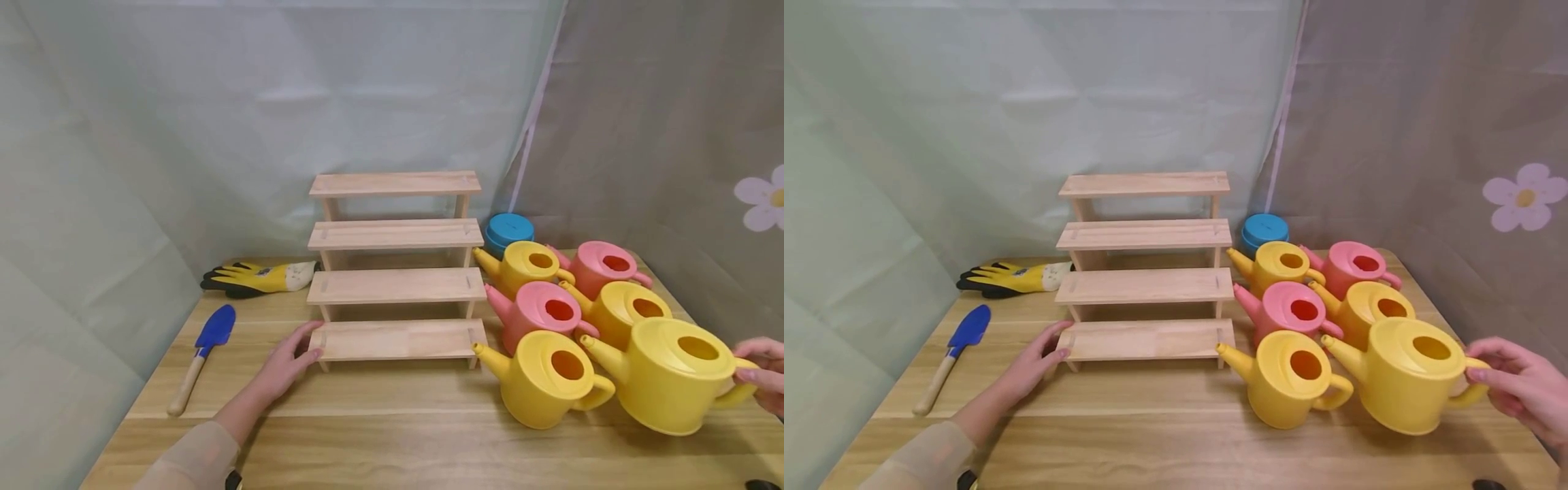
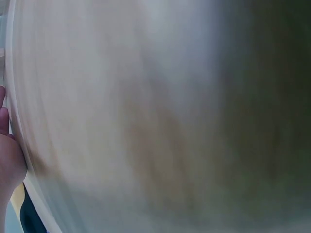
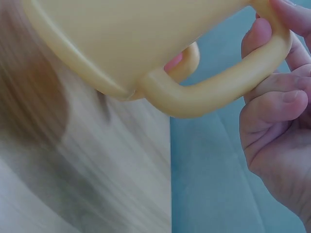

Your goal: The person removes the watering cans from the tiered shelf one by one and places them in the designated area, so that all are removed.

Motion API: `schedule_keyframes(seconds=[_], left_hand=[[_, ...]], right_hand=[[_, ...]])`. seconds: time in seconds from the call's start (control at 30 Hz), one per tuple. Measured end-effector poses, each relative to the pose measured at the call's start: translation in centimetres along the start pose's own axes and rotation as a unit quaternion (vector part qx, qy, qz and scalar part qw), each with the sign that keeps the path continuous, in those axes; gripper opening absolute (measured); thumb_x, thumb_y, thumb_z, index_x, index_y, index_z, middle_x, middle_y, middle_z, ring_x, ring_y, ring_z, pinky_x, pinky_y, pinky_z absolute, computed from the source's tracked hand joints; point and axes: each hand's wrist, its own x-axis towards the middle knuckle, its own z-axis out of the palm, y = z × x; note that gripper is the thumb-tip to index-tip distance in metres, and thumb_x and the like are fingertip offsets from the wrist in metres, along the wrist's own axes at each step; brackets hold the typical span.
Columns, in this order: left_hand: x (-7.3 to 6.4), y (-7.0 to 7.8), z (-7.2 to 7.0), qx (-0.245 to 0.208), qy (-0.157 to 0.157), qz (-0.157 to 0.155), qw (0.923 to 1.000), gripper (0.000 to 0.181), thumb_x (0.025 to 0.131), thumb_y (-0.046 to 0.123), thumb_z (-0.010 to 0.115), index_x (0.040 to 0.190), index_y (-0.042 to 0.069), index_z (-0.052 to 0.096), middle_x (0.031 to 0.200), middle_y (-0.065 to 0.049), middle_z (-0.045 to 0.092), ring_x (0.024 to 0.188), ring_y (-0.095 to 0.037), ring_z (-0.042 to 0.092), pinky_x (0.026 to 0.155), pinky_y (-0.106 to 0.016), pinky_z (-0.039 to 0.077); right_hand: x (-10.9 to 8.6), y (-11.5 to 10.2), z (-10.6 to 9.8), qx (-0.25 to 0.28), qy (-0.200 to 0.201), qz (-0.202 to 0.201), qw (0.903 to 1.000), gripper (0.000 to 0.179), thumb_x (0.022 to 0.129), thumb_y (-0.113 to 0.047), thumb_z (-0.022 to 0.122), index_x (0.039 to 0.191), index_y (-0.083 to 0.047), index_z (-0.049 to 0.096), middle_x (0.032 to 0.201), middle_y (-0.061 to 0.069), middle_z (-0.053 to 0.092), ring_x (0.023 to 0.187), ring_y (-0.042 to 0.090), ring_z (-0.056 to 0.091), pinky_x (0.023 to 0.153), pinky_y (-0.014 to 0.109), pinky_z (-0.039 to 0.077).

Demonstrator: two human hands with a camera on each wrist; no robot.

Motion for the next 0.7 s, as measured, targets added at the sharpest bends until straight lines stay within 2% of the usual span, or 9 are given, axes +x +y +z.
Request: schedule_keyframes(seconds=[0.03, 0.17, 0.33, 0.53, 0.7], left_hand=[[0.0, 0.0, 0.0, -0.001, 0.001, 0.002, 1.0000, 0.054, 0.092, 0.038, 0.057, 0.141, 0.024, 0.040, 0.116, -0.015, 0.059, 0.105, -0.030, 0.054, 0.091, -0.053, 0.038], [-0.1, 0.1, 0.0, 0.000, -0.001, 0.000, 1.0000, 0.053, 0.093, 0.037, 0.057, 0.141, 0.024, 0.040, 0.111, -0.012, 0.060, 0.102, -0.027, 0.054, 0.088, -0.051, 0.039], [-0.1, 0.2, 0.0, 0.003, -0.001, -0.006, 1.0000, 0.053, 0.093, 0.038, 0.056, 0.141, 0.024, 0.039, 0.115, -0.013, 0.059, 0.105, -0.028, 0.053, 0.090, -0.053, 0.038], [-0.1, 0.1, 0.0, 0.005, 0.000, -0.010, 0.9999, 0.054, 0.092, 0.038, 0.057, 0.141, 0.025, 0.039, 0.114, -0.014, 0.058, 0.104, -0.029, 0.052, 0.089, -0.054, 0.038], [-0.2, 0.2, 0.0, 0.011, -0.002, -0.018, 0.9998, 0.056, 0.092, 0.042, 0.055, 0.142, 0.027, 0.037, 0.120, -0.016, 0.056, 0.109, -0.033, 0.050, 0.092, -0.059, 0.035]], right_hand=[[-0.1, 0.1, -0.1, -0.005, -0.005, 0.007, 0.9999, 0.042, 0.090, 0.024, 0.030, 0.111, 0.001, 0.058, 0.090, 0.006, 0.070, 0.036, 0.019, 0.008, 0.023, 0.025, 0.002], [-0.4, 0.5, -0.3, -0.017, -0.026, 0.018, 0.9993, 0.047, 0.089, 0.026, 0.026, 0.113, 0.000, 0.057, 0.090, 0.005, 0.069, 0.034, 0.019, 0.009, 0.022, 0.026, 0.004], [-0.5, 1.2, -0.4, 0.014, -0.048, 0.029, 0.9984, 0.049, 0.088, 0.027, 0.025, 0.115, 0.001, 0.057, 0.093, 0.008, 0.069, 0.037, 0.019, 0.011, 0.025, 0.027, 0.006], [-1.1, 1.9, -0.7, 0.020, -0.043, 0.035, 0.9983, 0.053, 0.085, 0.030, 0.024, 0.114, 0.000, 0.058, 0.095, 0.008, 0.069, 0.041, 0.020, 0.011, 0.028, 0.028, 0.005], [-1.7, 2.4, -1.0, 0.050, -0.053, 0.044, 0.9963, 0.052, 0.087, 0.028, 0.025, 0.117, 0.000, 0.055, 0.105, 0.007, 0.066, 0.043, 0.020, 0.011, 0.031, 0.029, 0.007]])
